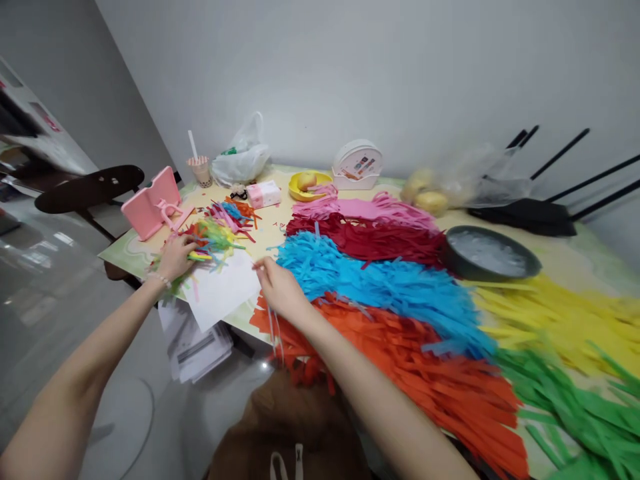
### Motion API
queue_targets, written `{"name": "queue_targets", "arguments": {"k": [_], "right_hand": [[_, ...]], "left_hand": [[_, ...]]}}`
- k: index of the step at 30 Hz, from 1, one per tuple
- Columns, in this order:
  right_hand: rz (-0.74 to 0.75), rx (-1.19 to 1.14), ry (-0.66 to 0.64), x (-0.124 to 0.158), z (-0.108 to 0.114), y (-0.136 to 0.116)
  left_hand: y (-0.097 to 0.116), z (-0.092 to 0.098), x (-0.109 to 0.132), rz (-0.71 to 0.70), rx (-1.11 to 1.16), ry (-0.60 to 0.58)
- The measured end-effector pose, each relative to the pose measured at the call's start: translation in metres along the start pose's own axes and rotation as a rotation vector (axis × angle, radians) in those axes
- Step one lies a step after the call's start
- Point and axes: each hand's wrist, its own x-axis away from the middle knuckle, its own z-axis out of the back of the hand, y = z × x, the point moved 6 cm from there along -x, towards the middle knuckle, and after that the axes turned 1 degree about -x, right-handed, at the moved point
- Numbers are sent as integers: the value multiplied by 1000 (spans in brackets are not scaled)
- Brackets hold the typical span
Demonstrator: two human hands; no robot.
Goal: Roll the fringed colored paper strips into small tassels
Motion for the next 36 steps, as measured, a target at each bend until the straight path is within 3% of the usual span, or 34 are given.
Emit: {"name": "queue_targets", "arguments": {"k": [3, 6, 11, 14, 16, 19, 21, 23, 26, 28, 30, 33, 36], "right_hand": [[-5, 112, 5, -74, -23, -10], [4, 211, -35, -115, -58, -14], [-10, 324, -80, -125, -102, -9], [-14, 332, -100, -125, -104, -9], [-12, 306, -116, -125, -96, -12], [16, 232, -110, -116, -72, -18], [35, 167, -71, -97, -48, -19], [35, 104, -21, -63, -19, -15], [7, -81, 99, 10, 31, -2], [-15, -435, 336, 67, 68, 7], [-51, -574, 539, 122, 94, 13], [-88, -515, 577, 177, 106, 10], [-131, -476, 532, 200, 106, 13]], "left_hand": [[-2, 10, 6, 33, 111, 64], [-13, 23, 16, 122, 234, 164], [-50, 59, 38, 331, 482, 383], [-70, 96, 51, 465, 639, 592], [-67, 123, 62, 518, 722, 731], [-23, 151, 75, 505, 888, 795], [25, 149, 78, 497, 1147, 681], [82, 138, 79, 485, 1333, 480], [161, 110, 83, 509, 1571, 151], [206, 91, 87, 526, 1692, -23], [244, 76, 92, 520, 1780, -140], [291, 56, 101, 535, 1879, -239], [329, 43, 111, 503, 1901, -330]]}}
